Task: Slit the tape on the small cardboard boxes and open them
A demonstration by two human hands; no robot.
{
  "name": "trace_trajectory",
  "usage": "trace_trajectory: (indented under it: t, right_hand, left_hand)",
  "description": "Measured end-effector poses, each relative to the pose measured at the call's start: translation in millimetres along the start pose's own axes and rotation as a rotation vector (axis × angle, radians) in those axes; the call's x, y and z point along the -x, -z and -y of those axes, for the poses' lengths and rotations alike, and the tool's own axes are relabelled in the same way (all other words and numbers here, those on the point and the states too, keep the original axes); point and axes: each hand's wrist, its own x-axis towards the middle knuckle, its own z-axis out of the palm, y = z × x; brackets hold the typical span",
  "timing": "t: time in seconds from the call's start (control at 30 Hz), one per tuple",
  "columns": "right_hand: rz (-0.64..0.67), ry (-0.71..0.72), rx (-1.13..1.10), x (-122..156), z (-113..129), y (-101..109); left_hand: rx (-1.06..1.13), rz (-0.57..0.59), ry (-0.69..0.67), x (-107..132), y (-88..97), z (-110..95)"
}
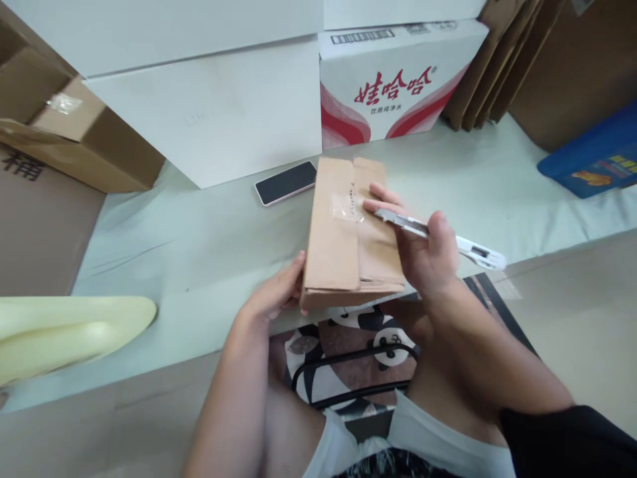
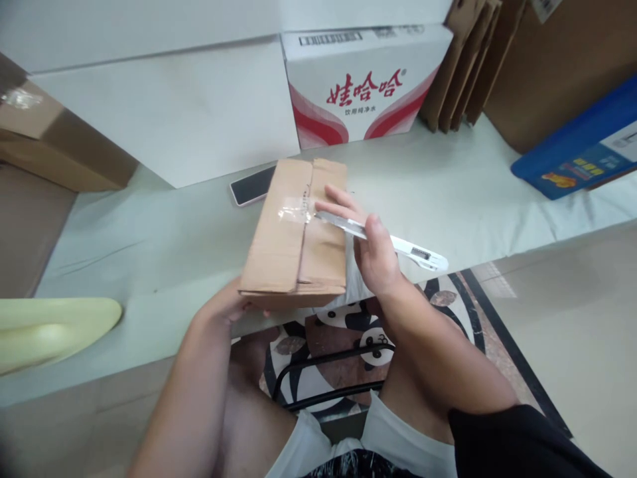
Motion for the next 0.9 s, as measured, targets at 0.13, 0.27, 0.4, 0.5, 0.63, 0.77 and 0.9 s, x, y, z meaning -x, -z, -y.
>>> trace_trajectory:
  t: [0.13,0.27,0.4,0.5,0.63,0.77,0.9]
  right_hand:
    - [0.013,-0.019,0.033,0.4,-1.9,4.8]
    - [0.042,-0.034,0.081,1.3,-3.3,2.1]
    - [0.041,-0.044,0.037,0.1,-6.5,-4.7]
    - [0.034,-0.052,0.028,-0.1,-2.0,-6.9]
    - [0.067,0.051,0.223,6.4,20.7,-8.0]
    - [0.272,0.199,0.433,15.0,38.5,-15.8]
    - [0.372,0.265,0.572,15.0,36.3,-25.9]
  left_hand:
    - [-0.136,-0.058,0.006,1.7,-2.2,1.0]
    - [-0.144,-0.574,-0.561,0.6,-15.7,4.1]
    - [-0.287,-0.497,-1.184,1.0,-34.7,1.3]
    - [-0.363,-0.467,-1.165,3.4,-39.4,-3.7]
    - [-0.36,-0.444,-1.087,9.0,-35.0,-9.1]
    - [-0.28,-0.485,-1.081,16.2,-37.0,-13.8]
    - [-0.238,-0.653,-1.159,22.3,-42.8,-20.2]
